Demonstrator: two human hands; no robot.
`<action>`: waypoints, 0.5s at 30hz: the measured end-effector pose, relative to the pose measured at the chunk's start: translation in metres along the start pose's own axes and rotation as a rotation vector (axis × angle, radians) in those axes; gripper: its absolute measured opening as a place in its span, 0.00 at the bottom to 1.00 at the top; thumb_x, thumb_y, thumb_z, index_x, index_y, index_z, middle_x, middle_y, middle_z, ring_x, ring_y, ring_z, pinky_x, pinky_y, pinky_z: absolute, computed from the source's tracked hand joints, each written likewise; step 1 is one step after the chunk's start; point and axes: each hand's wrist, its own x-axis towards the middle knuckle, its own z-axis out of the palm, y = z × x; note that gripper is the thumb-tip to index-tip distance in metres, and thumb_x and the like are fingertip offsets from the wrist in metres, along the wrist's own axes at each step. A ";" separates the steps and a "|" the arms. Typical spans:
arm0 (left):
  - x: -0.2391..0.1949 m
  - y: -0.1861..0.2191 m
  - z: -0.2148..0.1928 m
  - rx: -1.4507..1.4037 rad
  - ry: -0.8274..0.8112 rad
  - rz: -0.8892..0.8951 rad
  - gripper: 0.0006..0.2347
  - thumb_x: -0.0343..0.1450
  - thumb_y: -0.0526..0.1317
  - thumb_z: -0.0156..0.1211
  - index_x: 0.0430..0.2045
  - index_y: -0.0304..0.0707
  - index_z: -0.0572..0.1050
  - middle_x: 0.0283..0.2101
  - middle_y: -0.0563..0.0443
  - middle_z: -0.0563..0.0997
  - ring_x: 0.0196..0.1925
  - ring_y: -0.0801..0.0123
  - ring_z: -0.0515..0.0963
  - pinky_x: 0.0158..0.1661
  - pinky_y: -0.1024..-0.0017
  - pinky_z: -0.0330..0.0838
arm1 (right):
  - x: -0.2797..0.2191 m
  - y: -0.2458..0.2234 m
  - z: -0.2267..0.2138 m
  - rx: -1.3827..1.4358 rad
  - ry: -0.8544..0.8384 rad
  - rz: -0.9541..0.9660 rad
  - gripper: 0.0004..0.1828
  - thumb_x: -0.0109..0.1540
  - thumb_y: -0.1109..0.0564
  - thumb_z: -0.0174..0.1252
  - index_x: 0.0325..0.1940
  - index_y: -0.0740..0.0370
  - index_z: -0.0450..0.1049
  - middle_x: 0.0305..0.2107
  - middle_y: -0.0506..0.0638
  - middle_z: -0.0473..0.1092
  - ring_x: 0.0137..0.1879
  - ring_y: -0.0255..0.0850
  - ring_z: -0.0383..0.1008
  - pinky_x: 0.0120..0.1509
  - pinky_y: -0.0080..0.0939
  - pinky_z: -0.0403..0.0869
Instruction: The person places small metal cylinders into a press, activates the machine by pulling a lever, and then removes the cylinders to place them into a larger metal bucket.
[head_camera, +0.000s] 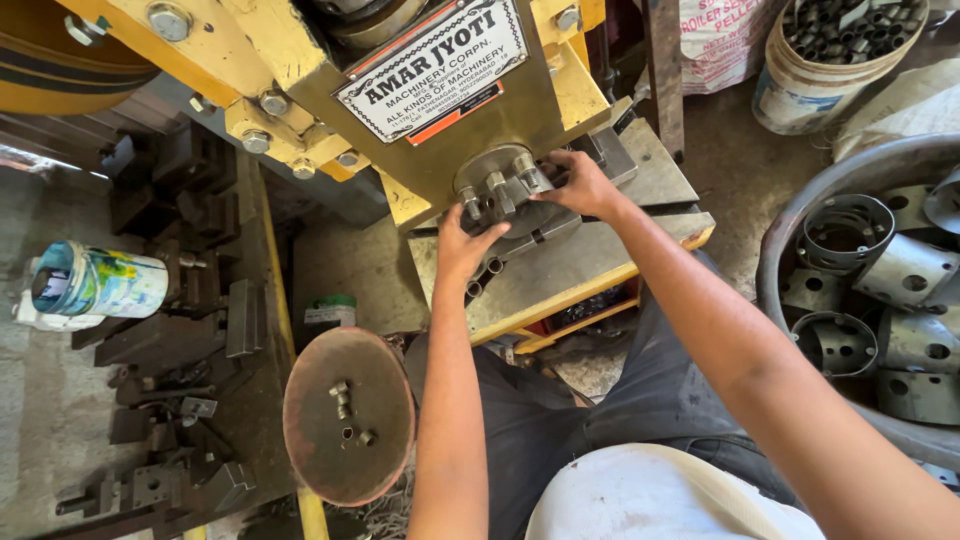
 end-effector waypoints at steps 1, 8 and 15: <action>0.000 0.000 0.002 -0.071 -0.010 -0.013 0.30 0.58 0.40 0.80 0.52 0.23 0.73 0.50 0.40 0.82 0.50 0.64 0.81 0.53 0.68 0.75 | -0.001 0.000 0.000 -0.005 0.008 0.000 0.26 0.52 0.57 0.76 0.50 0.68 0.76 0.37 0.49 0.77 0.41 0.34 0.75 0.48 0.37 0.76; 0.003 -0.009 0.005 -0.258 -0.046 -0.023 0.27 0.60 0.36 0.79 0.51 0.23 0.72 0.50 0.43 0.81 0.51 0.67 0.80 0.52 0.70 0.78 | 0.000 -0.002 0.000 -0.023 -0.004 0.015 0.28 0.51 0.56 0.76 0.52 0.68 0.76 0.38 0.49 0.78 0.41 0.35 0.75 0.48 0.37 0.75; 0.004 -0.014 0.006 -0.151 -0.015 0.009 0.27 0.60 0.35 0.79 0.52 0.24 0.73 0.51 0.42 0.82 0.53 0.65 0.80 0.56 0.68 0.73 | 0.002 0.001 0.000 -0.074 0.010 0.097 0.28 0.50 0.53 0.78 0.48 0.70 0.77 0.37 0.52 0.78 0.41 0.36 0.76 0.48 0.37 0.76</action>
